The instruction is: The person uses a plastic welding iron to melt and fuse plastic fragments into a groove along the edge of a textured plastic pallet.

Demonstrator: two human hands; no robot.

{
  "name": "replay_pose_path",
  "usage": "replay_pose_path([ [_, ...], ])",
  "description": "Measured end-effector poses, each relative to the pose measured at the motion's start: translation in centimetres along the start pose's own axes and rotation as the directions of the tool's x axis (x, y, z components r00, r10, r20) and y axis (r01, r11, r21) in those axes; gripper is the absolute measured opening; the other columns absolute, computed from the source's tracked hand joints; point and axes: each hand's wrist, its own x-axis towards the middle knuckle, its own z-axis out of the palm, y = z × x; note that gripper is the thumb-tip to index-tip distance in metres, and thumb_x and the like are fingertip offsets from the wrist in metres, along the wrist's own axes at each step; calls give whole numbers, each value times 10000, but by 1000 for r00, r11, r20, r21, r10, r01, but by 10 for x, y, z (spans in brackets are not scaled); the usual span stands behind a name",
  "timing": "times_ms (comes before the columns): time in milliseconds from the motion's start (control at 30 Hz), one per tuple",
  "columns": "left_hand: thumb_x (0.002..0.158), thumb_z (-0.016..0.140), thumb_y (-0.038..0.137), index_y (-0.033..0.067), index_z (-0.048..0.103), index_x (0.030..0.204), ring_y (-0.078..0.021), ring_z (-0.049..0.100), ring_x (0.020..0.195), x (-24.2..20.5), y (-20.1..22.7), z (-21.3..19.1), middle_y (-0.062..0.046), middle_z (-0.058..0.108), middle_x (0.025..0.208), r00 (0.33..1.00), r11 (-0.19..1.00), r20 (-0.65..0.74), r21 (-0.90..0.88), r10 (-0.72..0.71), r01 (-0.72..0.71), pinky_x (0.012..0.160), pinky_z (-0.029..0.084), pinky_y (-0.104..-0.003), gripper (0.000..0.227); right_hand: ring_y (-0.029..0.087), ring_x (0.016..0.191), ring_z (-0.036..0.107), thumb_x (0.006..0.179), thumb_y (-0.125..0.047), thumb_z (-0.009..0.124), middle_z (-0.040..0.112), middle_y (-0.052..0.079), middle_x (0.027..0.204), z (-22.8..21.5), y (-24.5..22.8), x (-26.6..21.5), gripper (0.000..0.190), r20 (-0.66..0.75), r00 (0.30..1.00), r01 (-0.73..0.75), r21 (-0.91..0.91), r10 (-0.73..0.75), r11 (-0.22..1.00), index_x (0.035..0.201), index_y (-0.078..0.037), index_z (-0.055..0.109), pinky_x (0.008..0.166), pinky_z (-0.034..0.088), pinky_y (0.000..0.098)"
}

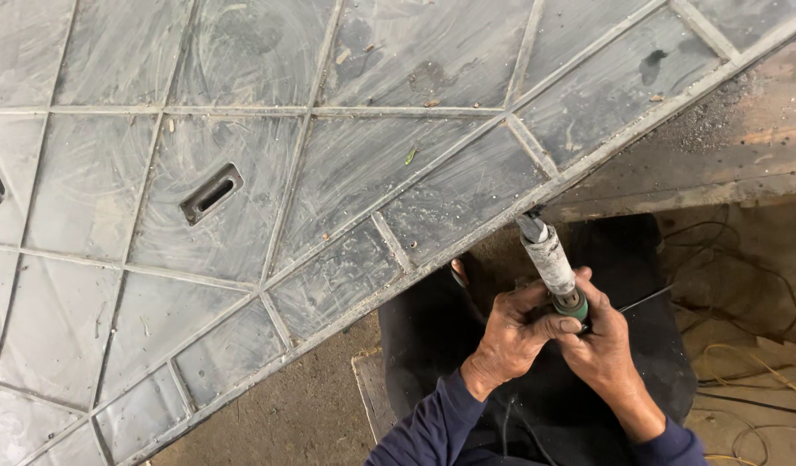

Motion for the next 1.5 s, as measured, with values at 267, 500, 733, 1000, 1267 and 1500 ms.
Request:
replay_pose_path([
  [267,963,737,330,68,635,1405,-198,637,1346,-15,7,6,-61,666,1425,1000,1000,-18,12,7,-6,1213,524,-374,523,217,1089,695,885,-347,716,671,116,1228,2,-20,-14,750,39,999,3,71,-6,997,1507,-47,423,931,591,365],
  [500,970,743,317,56,644,1398,-195,656,1306,-14,5,10,-68,680,1405,1000,1000,-27,27,3,-3,1182,537,-372,510,189,1043,713,879,-447,706,680,84,1182,1,-9,-17,804,68,997,-36,157,25,987,1520,-64,407,881,628,346],
  [733,948,763,357,45,657,1373,-166,686,1198,-14,3,13,-53,716,1268,998,999,-67,43,-8,11,1113,565,-339,538,173,1100,689,904,-448,717,668,88,1234,-1,-1,-14,771,57,998,12,184,-22,983,1508,-62,431,916,593,331],
  [1000,971,763,366,10,665,1335,-150,706,1089,-26,9,30,-54,733,1151,983,996,-181,89,12,4,1016,589,-316,519,170,1144,652,878,-302,793,678,103,1272,-7,7,-21,719,103,994,-53,284,25,957,1469,-13,504,1007,532,337],
  [1267,1020,745,383,1,715,1109,-189,739,970,-27,10,43,-75,741,1034,977,951,-164,299,135,-81,878,613,-324,393,150,1088,689,848,-249,839,705,65,1199,-16,23,-34,662,88,996,-64,351,35,934,1404,-10,573,982,568,313],
  [1500,993,762,375,0,696,1074,-165,710,928,-26,22,51,-67,725,1004,959,970,-243,224,144,-89,823,585,-309,389,143,1085,630,827,-236,838,670,55,1216,-16,11,-25,663,158,984,-148,435,86,888,1400,-7,596,962,525,308],
])
